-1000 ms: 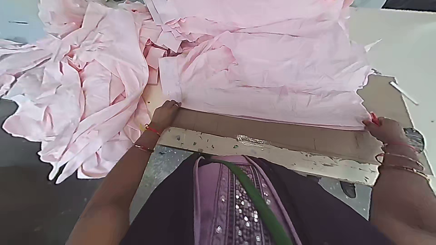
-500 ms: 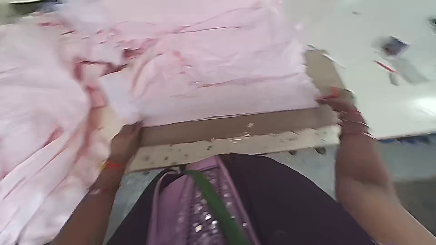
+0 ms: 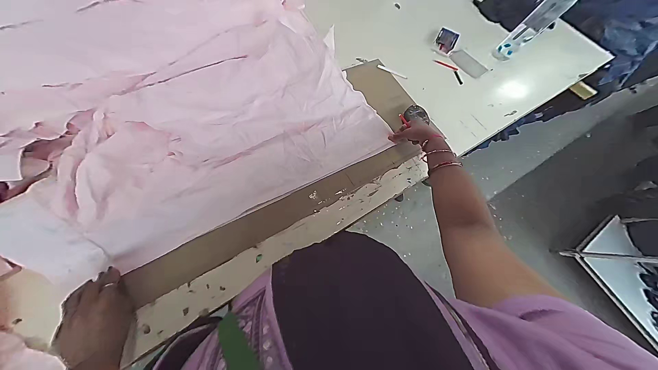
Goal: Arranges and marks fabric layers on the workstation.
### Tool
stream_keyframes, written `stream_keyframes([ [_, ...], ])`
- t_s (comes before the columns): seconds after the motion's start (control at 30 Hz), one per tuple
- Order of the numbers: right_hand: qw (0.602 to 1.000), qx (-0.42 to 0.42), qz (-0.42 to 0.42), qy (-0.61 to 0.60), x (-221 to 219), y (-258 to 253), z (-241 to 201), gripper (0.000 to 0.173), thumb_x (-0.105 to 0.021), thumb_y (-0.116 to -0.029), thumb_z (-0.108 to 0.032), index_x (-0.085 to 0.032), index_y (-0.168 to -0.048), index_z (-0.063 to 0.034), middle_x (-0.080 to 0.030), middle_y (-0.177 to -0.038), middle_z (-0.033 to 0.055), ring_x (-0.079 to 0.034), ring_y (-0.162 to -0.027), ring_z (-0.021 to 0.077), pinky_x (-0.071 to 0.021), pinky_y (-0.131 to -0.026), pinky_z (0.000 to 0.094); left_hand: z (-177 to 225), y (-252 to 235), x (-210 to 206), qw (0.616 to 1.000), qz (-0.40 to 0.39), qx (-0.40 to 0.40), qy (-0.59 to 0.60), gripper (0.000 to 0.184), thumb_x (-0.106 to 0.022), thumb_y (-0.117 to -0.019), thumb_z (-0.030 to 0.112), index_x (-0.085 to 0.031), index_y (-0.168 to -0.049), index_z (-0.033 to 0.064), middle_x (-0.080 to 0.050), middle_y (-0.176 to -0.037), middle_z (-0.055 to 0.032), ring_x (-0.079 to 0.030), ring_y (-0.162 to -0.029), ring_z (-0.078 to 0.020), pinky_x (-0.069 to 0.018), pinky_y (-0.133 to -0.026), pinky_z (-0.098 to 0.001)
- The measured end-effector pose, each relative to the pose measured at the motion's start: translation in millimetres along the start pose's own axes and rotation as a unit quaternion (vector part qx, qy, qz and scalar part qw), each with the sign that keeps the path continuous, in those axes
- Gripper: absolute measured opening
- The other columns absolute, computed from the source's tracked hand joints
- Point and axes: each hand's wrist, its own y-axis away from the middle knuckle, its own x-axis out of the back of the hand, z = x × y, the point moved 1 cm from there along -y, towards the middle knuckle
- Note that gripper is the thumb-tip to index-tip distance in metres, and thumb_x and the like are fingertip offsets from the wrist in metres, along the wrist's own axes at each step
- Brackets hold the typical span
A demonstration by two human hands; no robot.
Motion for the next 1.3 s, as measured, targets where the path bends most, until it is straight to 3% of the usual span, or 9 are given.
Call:
stream_keyframes([
  [0.33, 0.995, 0.073, 0.07, -0.001, -24, -37, -66, 0.052, -0.08, -0.0883, -0.032, -0.067, -0.119, 0.008, -0.064, -0.122, 0.0326, -0.059, -0.12, 0.0479, -0.0424, -0.102, 0.0677, 10, -81, 0, 0.996, -0.05, 0.058, -0.035, 0.039, -0.035, -0.1095, 0.011, -0.055, -0.137, -0.0091, -0.051, -0.144, -0.0354, -0.047, -0.137, -0.0541, -0.0407, -0.101, -0.0734],
  [0.5, 0.998, 0.04, 0.025, 0.04, -10, -23, -79, 0.052, -0.081, -0.0873, -0.024, -0.062, -0.114, 0.0168, -0.062, -0.115, 0.0346, -0.062, -0.106, 0.0435, -0.0468, -0.093, 0.0614, 16, -91, 5, 0.99, -0.082, 0.066, -0.097, 0.029, -0.051, -0.1013, 0.003, -0.06, -0.121, -0.0158, -0.055, -0.135, -0.0391, -0.052, -0.131, -0.0547, -0.0452, -0.098, -0.0694],
  [0.63, 0.999, 0.012, -0.007, 0.033, -8, -21, -48, 0.039, -0.077, -0.0922, -0.028, -0.063, -0.104, 0.0066, -0.059, -0.089, 0.014, -0.05, -0.072, 0.0185, -0.0439, -0.068, 0.0399, 6, -57, -1, 0.993, -0.057, 0.076, -0.068, 0.033, -0.044, -0.1044, 0.007, -0.063, -0.125, -0.0105, -0.056, -0.136, -0.0358, -0.051, -0.133, -0.0526, -0.0436, -0.102, -0.0684],
  [0.8, 0.998, 0.055, -0.015, 0.018, -10, -25, -42, 0.039, -0.076, -0.0935, -0.023, -0.065, -0.111, 0.0098, -0.064, -0.106, 0.0259, -0.059, -0.09, 0.0321, -0.047, -0.081, 0.0526, 15, -70, 4, 0.991, -0.026, 0.123, -0.049, 0.029, -0.057, -0.0976, 0.008, -0.067, -0.119, -0.0088, -0.053, -0.14, -0.037, -0.044, -0.139, -0.0533, -0.038, -0.107, -0.07],
  [0.97, 0.971, 0.238, -0.02, -0.009, -18, -28, -19, 0.057, -0.075, -0.0932, -0.012, -0.048, -0.138, 0.0087, -0.063, -0.105, 0.0308, -0.064, -0.093, 0.0411, -0.0511, -0.089, 0.0567, 149, -71, 17, 0.972, 0.099, -0.08, 0.196, 0.039, -0.041, -0.1047, 0.009, -0.054, -0.132, -0.0163, -0.051, -0.142, -0.0373, -0.048, -0.136, -0.0499, -0.0368, -0.116, -0.0561],
  [1.03, 0.955, 0.296, -0.021, -0.014, -18, -29, -7, 0.062, -0.072, -0.0933, -0.007, -0.041, -0.147, -0.002, -0.061, -0.092, 0.0218, -0.059, -0.079, 0.0324, -0.0504, -0.078, 0.0521, 223, -71, -1, 0.937, 0.048, -0.292, 0.187, 0.035, -0.047, -0.1, 0.008, -0.065, -0.12, -0.0137, -0.059, -0.134, -0.035, -0.055, -0.128, -0.0511, -0.0425, -0.109, -0.0598],
  [1.1, 0.944, 0.328, -0.024, 0.012, -18, -23, -6, 0.054, -0.067, -0.0957, -0.003, -0.048, -0.147, -0.0045, -0.062, -0.104, 0.0253, -0.061, -0.093, 0.0389, -0.0487, -0.087, 0.0587, 293, -76, -23, 0.892, -0.025, -0.423, 0.159, 0.035, -0.05, -0.103, 0.018, -0.069, -0.125, -0.0014, -0.061, -0.136, -0.0262, -0.059, -0.127, -0.0451, -0.0467, -0.105, -0.0598],
  [1.17, 0.94, 0.336, -0.018, 0.063, -20, -20, -9, 0.037, -0.063, -0.0987, -0.004, -0.06, -0.135, 0.0001, -0.063, -0.126, 0.0297, -0.059, -0.119, 0.0477, -0.043, -0.101, 0.0662, 348, -80, -36, 0.863, -0.094, -0.478, 0.131, 0.039, -0.053, -0.1044, 0.023, -0.063, -0.136, 0.0025, -0.059, -0.139, -0.0238, -0.059, -0.127, -0.0434, -0.0481, -0.101, -0.0604],
  [1.3, 0.938, 0.319, -0.005, 0.136, -18, -16, -17, 0.035, -0.062, -0.101, -0.011, -0.063, -0.136, -0.0073, -0.066, -0.121, 0.0266, -0.062, -0.114, 0.0494, -0.0449, -0.093, 0.0721, 400, -87, -47, 0.855, -0.111, -0.504, 0.048, 0.034, -0.054, -0.1049, 0.022, -0.067, -0.124, -0.0035, -0.064, -0.125, -0.0249, -0.063, -0.114, -0.0438, -0.0518, -0.085, -0.0584],
])
